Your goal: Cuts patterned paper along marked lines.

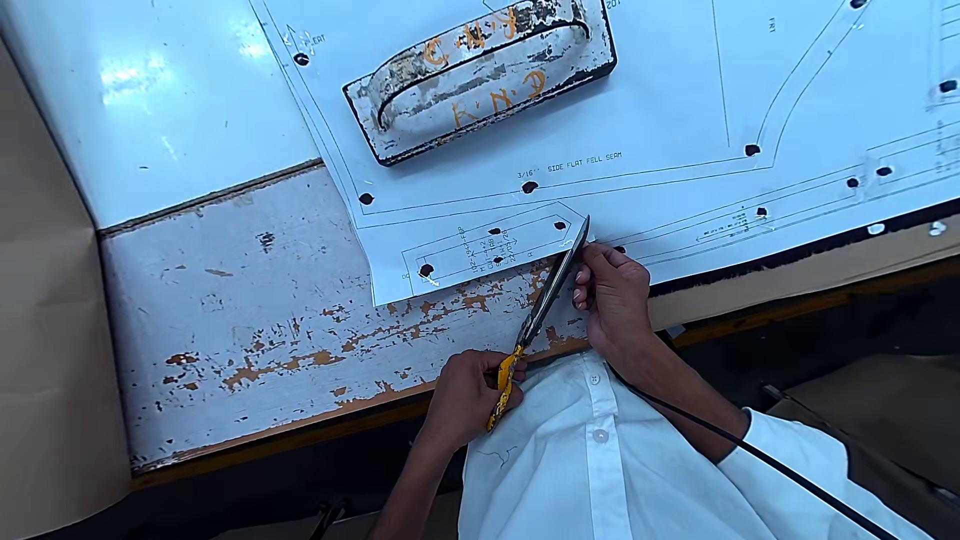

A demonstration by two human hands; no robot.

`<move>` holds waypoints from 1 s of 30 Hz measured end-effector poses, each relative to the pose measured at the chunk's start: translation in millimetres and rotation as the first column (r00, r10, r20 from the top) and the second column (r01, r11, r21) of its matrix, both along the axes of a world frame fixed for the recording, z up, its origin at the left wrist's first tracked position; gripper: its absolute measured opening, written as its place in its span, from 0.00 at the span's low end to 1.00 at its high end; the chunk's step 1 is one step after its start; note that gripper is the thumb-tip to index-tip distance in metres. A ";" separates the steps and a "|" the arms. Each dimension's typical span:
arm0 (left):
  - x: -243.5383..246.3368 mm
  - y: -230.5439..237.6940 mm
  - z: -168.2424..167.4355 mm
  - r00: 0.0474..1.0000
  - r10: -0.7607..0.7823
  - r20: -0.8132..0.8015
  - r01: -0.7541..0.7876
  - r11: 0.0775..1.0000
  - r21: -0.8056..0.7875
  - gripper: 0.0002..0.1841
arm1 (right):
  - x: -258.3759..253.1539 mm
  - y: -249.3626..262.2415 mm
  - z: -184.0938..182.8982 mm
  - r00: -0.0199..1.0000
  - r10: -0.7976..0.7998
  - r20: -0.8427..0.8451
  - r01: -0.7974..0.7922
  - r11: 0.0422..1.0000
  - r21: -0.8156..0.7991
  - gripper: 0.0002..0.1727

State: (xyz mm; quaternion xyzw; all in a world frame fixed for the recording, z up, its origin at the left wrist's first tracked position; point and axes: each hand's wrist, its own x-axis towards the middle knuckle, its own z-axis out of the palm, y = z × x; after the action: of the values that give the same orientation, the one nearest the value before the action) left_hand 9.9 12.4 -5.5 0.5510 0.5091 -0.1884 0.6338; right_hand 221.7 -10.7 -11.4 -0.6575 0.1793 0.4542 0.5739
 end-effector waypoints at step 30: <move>-38.4 -0.1 5.6 0.996 -0.008 0.090 0.011 0.999 -0.031 0.15 | -1.8 -0.4 -3.5 0.999 0.020 0.041 -0.020 1.000 -0.008 0.08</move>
State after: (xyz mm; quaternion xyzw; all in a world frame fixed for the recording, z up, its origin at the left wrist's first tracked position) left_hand -28.5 12.2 0.1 0.5512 0.4745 -0.1746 0.6637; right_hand 219.9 -11.1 -14.9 -0.6706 0.1625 0.4454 0.5705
